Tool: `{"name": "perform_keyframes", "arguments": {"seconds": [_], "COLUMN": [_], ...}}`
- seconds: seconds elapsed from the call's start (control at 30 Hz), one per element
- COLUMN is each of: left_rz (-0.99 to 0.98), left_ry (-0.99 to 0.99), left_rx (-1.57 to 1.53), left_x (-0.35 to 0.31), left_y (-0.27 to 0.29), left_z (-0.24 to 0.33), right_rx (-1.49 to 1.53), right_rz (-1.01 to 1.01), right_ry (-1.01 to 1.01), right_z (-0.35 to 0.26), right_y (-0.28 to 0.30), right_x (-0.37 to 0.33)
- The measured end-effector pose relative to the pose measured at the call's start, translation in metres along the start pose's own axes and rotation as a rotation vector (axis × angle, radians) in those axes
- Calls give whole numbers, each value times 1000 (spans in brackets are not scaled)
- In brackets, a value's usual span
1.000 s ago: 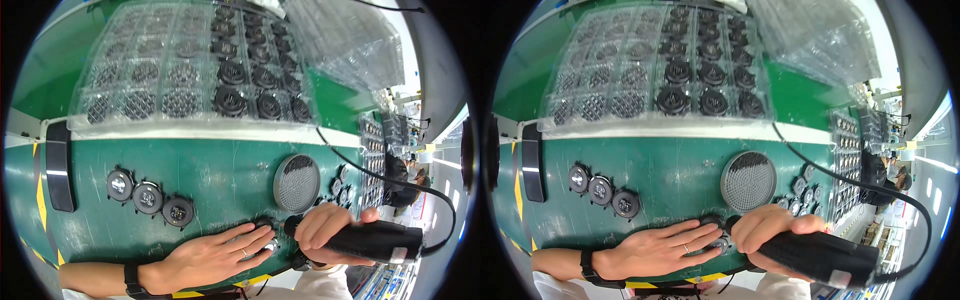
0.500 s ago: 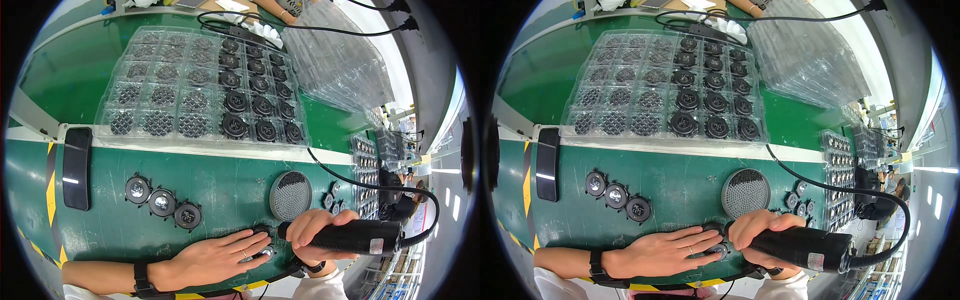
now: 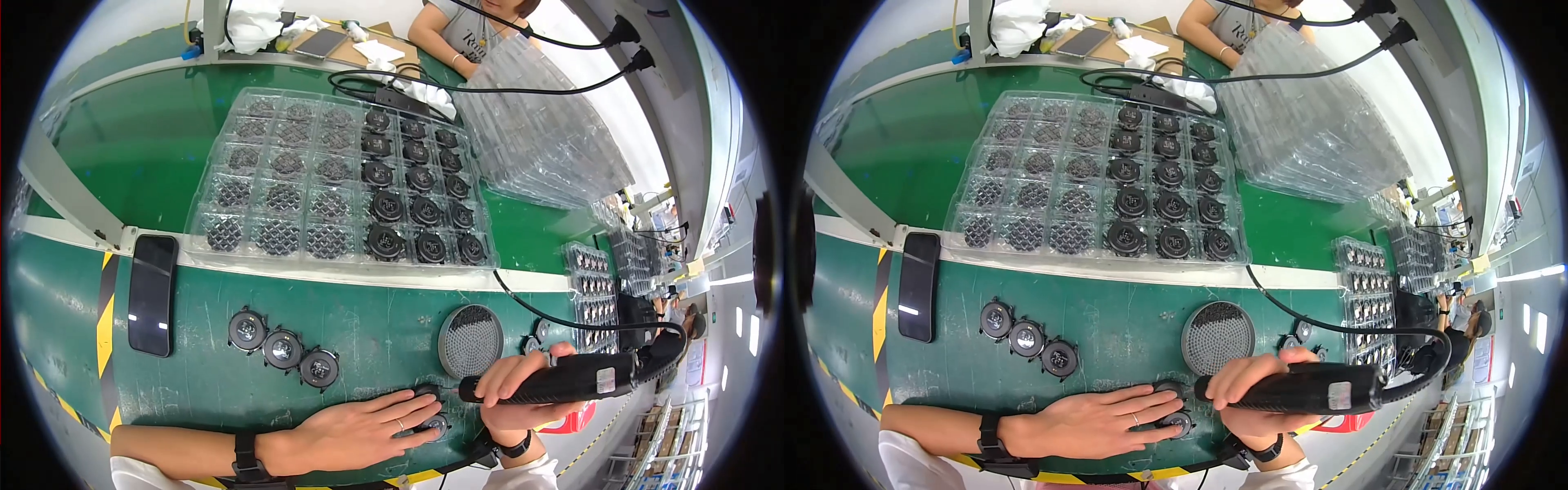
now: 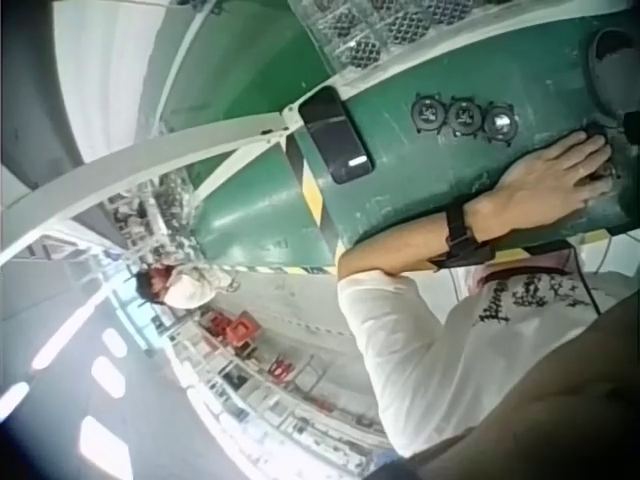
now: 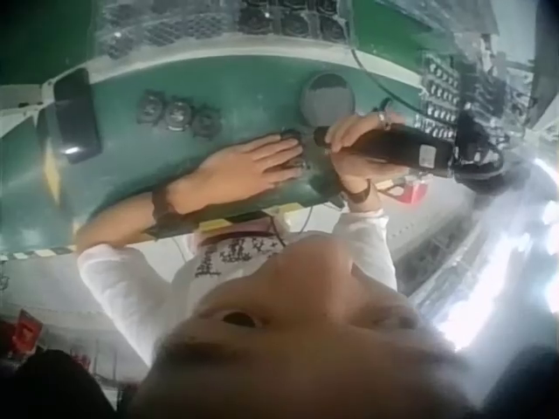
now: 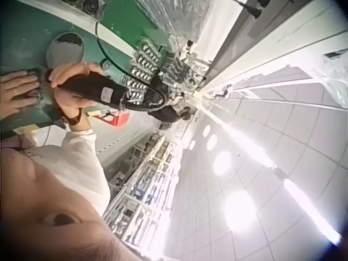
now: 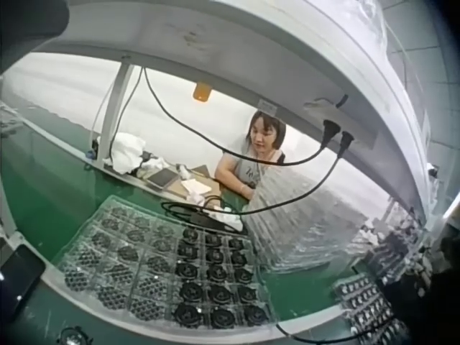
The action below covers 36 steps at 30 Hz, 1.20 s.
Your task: The person uses an electric screwdriver to pick up screws from a tray and drive them into the back of several smartwatches, moving each one aside after completion.
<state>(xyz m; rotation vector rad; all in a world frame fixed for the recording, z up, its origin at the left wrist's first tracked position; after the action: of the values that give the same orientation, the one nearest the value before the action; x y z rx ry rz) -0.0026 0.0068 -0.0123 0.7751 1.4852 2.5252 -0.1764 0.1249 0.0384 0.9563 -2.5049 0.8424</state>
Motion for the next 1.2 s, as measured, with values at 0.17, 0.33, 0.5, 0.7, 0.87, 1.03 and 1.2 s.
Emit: {"name": "perform_keyframes", "arguments": {"seconds": [0.17, 0.33, 0.5, 0.7, 0.87, 1.03, 1.2], "left_rz": [-4, 2, -17, -7, -10, 53, 7], "left_ry": [-23, -23, -29, 39, 64, 46, 55], "left_rx": [-11, -55, -39, -46, -43, -105, -89], "left_x": [-1, -2, -1, 0, -1, -5, 0], "left_y": [3, 3, 3, -1, 0, 0, 12], "left_z": [-3, -5, -5, -3, -2, -5, -1], "right_rx": [-131, -165, -210, -275, -165, -102, 0], "right_rz": [36, -18, -21, -130, -92, -23, 23], "right_ry": [140, 106, 55, -13, -71, -100, -125], "right_z": [-3, 4, 6, 3, 2, 3, 4], "right_y": [5, 11, 11, 10, 10, 16, 18], "right_x": [8, 10, 11, 15, 13, 10, 17]}}
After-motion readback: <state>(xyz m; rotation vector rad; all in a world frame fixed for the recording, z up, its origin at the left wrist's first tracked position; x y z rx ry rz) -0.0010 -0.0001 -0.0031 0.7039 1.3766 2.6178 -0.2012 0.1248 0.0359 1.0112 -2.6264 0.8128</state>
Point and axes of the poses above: each hand's wrist, its own x-axis towards the middle knuckle, its own y-axis out of the back of the hand, z = x × y, the point moved 2 cm from there along x, towards the middle knuckle, and after that the axes turned 8 degrees about z, right-handed, at the moved point
